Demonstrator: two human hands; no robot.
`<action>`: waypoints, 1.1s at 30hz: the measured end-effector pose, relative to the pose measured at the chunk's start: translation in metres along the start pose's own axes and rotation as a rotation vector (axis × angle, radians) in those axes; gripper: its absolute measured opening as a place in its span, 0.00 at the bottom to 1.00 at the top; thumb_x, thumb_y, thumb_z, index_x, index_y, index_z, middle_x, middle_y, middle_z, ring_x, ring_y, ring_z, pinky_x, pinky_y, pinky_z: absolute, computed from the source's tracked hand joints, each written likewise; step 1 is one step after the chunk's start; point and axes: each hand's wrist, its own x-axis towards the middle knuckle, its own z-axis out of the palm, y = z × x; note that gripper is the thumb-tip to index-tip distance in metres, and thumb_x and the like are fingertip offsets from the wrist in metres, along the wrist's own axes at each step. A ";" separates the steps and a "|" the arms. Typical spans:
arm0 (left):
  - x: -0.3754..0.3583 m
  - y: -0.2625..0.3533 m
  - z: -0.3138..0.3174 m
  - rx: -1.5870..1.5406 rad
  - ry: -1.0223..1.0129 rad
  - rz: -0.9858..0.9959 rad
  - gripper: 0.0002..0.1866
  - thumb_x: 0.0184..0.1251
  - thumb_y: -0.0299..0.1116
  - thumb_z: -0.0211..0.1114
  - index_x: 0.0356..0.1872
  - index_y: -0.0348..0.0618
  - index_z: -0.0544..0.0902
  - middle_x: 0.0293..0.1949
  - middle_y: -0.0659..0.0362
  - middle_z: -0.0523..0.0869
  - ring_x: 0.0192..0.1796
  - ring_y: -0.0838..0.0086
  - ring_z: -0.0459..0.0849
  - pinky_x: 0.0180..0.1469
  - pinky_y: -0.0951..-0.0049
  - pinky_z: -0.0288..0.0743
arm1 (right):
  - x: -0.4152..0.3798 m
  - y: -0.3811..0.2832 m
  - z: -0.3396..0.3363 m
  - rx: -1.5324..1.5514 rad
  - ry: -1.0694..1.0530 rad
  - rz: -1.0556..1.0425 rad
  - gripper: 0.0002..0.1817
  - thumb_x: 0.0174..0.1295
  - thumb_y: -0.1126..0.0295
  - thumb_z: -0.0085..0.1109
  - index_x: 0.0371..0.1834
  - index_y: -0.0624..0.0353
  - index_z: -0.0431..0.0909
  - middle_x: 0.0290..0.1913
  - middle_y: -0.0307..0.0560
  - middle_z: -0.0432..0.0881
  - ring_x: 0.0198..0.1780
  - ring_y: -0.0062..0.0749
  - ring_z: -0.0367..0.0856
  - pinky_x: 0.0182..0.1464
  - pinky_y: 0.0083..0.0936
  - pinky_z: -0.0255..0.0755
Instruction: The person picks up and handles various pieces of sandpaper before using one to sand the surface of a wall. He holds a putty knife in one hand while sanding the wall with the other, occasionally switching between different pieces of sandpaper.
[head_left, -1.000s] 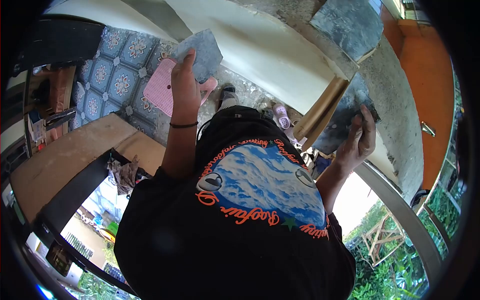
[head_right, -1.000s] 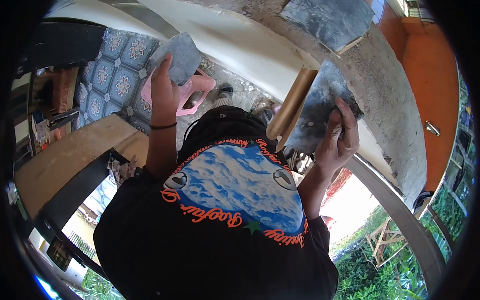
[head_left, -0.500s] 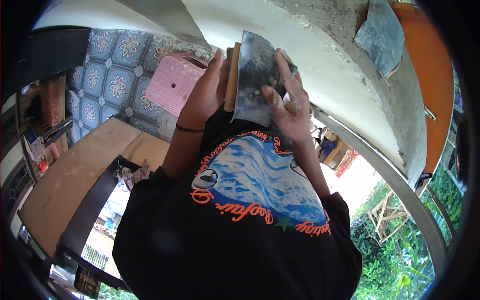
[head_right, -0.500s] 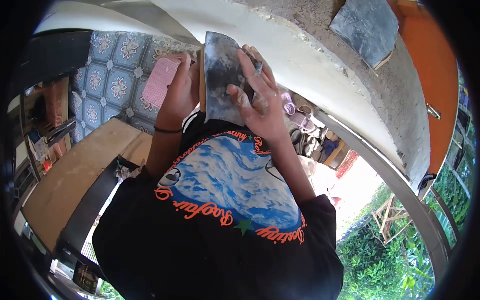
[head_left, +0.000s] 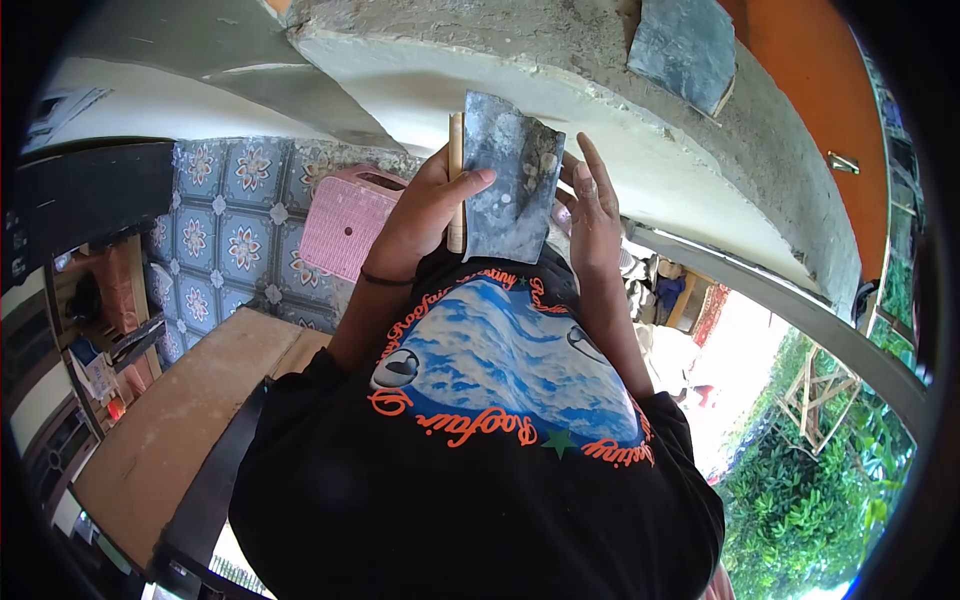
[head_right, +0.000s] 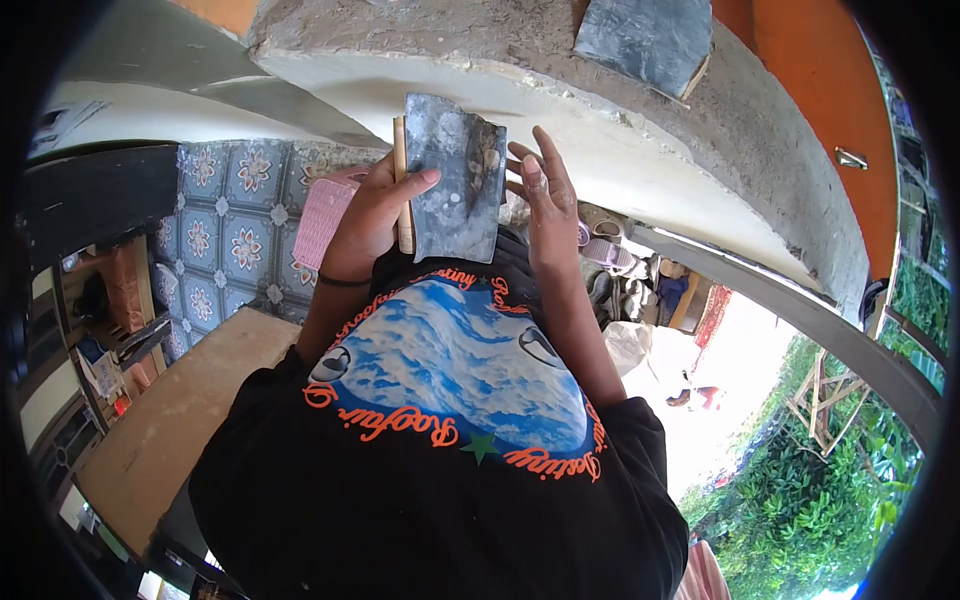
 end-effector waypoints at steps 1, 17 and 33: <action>0.000 0.002 0.001 -0.018 -0.002 -0.007 0.20 0.62 0.31 0.59 0.54 0.33 0.70 0.40 0.60 0.78 0.43 0.80 0.76 0.47 0.79 0.71 | -0.002 0.004 -0.003 0.002 0.012 -0.004 0.31 0.66 0.52 0.48 0.66 0.62 0.60 0.55 0.55 0.73 0.55 0.35 0.74 0.56 0.30 0.66; 0.013 -0.003 0.017 0.276 -0.071 0.044 0.19 0.60 0.36 0.64 0.47 0.36 0.72 0.31 0.66 0.74 0.32 0.85 0.70 0.35 0.82 0.67 | -0.022 0.004 -0.016 0.196 -0.008 0.051 0.23 0.64 0.60 0.55 0.56 0.65 0.70 0.46 0.41 0.78 0.44 0.19 0.73 0.49 0.19 0.66; 0.014 -0.011 0.040 0.426 -0.192 0.130 0.25 0.56 0.39 0.69 0.49 0.33 0.72 0.36 0.59 0.80 0.38 0.79 0.77 0.41 0.78 0.72 | -0.042 -0.006 -0.008 0.090 0.038 0.052 0.20 0.57 0.62 0.62 0.49 0.63 0.73 0.45 0.41 0.78 0.46 0.24 0.74 0.51 0.23 0.66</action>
